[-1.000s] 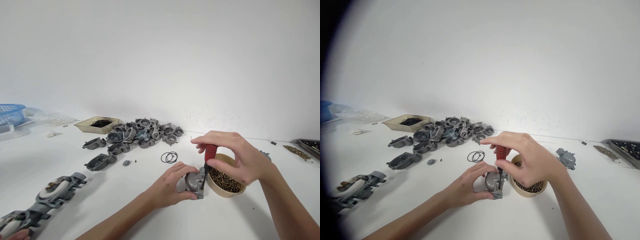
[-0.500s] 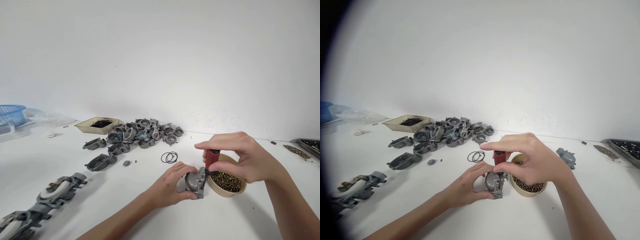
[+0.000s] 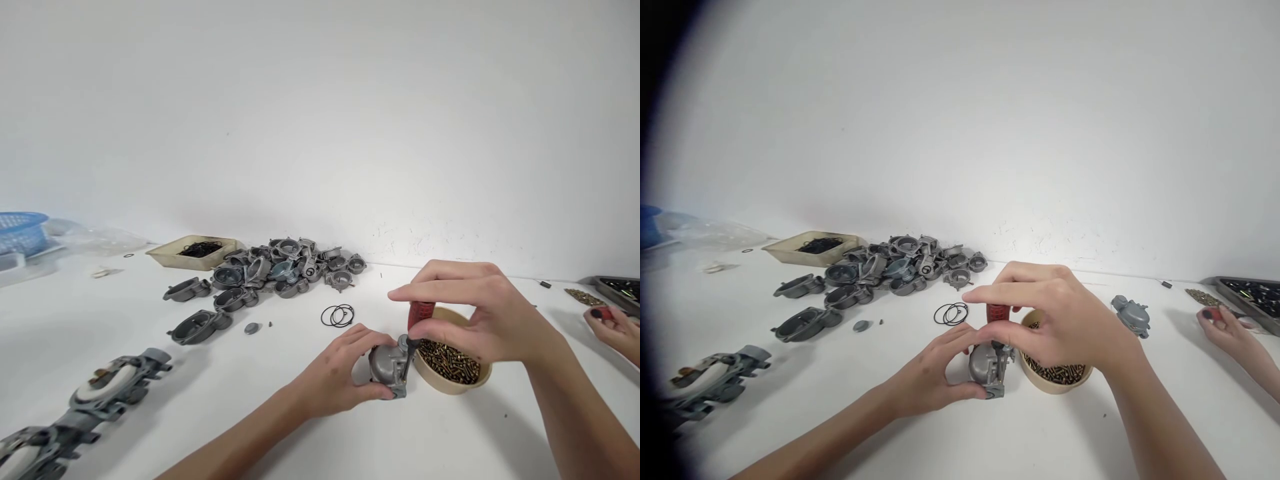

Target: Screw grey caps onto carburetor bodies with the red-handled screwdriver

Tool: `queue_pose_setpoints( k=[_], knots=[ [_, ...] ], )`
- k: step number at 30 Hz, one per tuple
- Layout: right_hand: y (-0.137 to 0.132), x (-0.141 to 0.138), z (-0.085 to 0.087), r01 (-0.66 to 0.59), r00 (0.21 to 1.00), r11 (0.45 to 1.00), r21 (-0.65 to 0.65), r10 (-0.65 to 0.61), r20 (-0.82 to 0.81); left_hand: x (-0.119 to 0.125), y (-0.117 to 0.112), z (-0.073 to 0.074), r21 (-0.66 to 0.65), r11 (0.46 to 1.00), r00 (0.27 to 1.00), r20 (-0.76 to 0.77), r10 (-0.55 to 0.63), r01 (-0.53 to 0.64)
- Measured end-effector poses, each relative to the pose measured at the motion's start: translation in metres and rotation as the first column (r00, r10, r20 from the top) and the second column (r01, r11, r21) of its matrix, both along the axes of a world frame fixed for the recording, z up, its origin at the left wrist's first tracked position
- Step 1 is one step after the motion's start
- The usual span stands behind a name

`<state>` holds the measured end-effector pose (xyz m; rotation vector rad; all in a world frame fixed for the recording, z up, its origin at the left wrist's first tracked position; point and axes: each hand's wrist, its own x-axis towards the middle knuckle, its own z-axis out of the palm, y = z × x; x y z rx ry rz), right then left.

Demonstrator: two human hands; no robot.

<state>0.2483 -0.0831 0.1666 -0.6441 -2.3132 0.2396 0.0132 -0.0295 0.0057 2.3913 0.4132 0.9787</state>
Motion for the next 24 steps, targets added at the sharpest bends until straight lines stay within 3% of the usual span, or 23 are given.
queue_pose_setpoints(
  k=[4, 10, 17, 24],
  knots=[
    [0.000, 0.001, 0.003, -0.157, 0.988, 0.980, -0.125, 0.155, -0.026, -0.001, -0.001, 0.002, -0.022, 1.000, 1.000, -0.030, 0.000, -0.001],
    [0.003, 0.001, 0.001, 0.000, 1.000, 0.999, 0.039, 0.000, -0.004, -0.001, -0.001, 0.001, -0.026, 1.000, 0.999, -0.048, 0.011, -0.012],
    [0.003, 0.005, 0.003, -0.163, 0.986, 0.965, -0.207, 0.166, -0.003, -0.001, 0.000, 0.001, -0.040, 0.999, 0.999, -0.052, 0.000, -0.002],
    [-0.002, -0.008, -0.003, -0.030, 0.999, 1.000, -0.003, 0.030, 0.028, -0.001, 0.001, -0.001, -0.069, 0.998, 0.999, -0.040, 0.002, -0.005]
  ],
)
